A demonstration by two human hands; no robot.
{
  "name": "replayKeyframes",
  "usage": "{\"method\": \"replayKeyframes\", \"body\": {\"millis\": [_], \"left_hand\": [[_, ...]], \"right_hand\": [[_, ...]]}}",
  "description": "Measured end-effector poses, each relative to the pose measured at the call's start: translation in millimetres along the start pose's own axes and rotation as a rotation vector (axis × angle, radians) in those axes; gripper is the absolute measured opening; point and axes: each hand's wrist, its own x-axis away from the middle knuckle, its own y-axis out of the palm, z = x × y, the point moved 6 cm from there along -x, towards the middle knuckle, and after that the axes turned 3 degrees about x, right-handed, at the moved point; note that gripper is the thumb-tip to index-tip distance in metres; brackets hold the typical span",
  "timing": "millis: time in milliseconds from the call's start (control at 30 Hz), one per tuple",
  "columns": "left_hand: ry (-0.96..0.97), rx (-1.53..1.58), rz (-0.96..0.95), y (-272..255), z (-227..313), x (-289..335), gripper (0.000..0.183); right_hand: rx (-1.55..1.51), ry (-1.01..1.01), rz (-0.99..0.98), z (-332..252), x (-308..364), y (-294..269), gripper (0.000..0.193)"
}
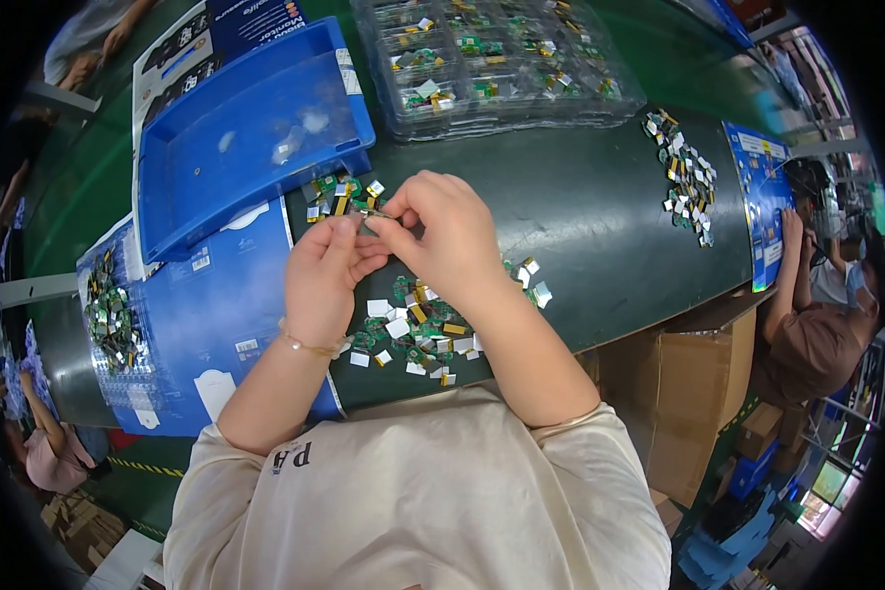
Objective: Assembling small electronic circuit board components by hand at a workbench.
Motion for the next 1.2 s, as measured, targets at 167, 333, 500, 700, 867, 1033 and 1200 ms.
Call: {"method": "replayKeyframes", "body": {"millis": [167,333,500,700,867,1033,1200], "left_hand": [[0.228,-0.163,-0.079,5,13,2,0.01],[0.256,-0.137,-0.132,3,16,2,0.008],[0.209,-0.042,-0.168,4,11,0,0.009],[0.09,-0.067,-0.091,-1,8,-4,0.017],[0.134,-0.023,-0.112,1,11,-4,0.025],[0.121,0.066,-0.043,-6,7,-6,0.028],[0.106,0.056,-0.031,-7,7,-6,0.029]], "right_hand": [[-0.23,0.158,-0.099,12,4,7,0.017],[-0.49,0.351,-0.247,19,9,15,0.018],[-0.667,0.277,-0.147,11,7,16,0.03],[-0.126,-0.051,0.003,-6,3,-2,0.015],[-0.095,-0.022,0.047,-7,1,-6,0.01],[-0.024,-0.148,0.103,-10,-1,-10,0.012],[0.056,-0.168,0.108,-10,-1,-9,0.013]]}}
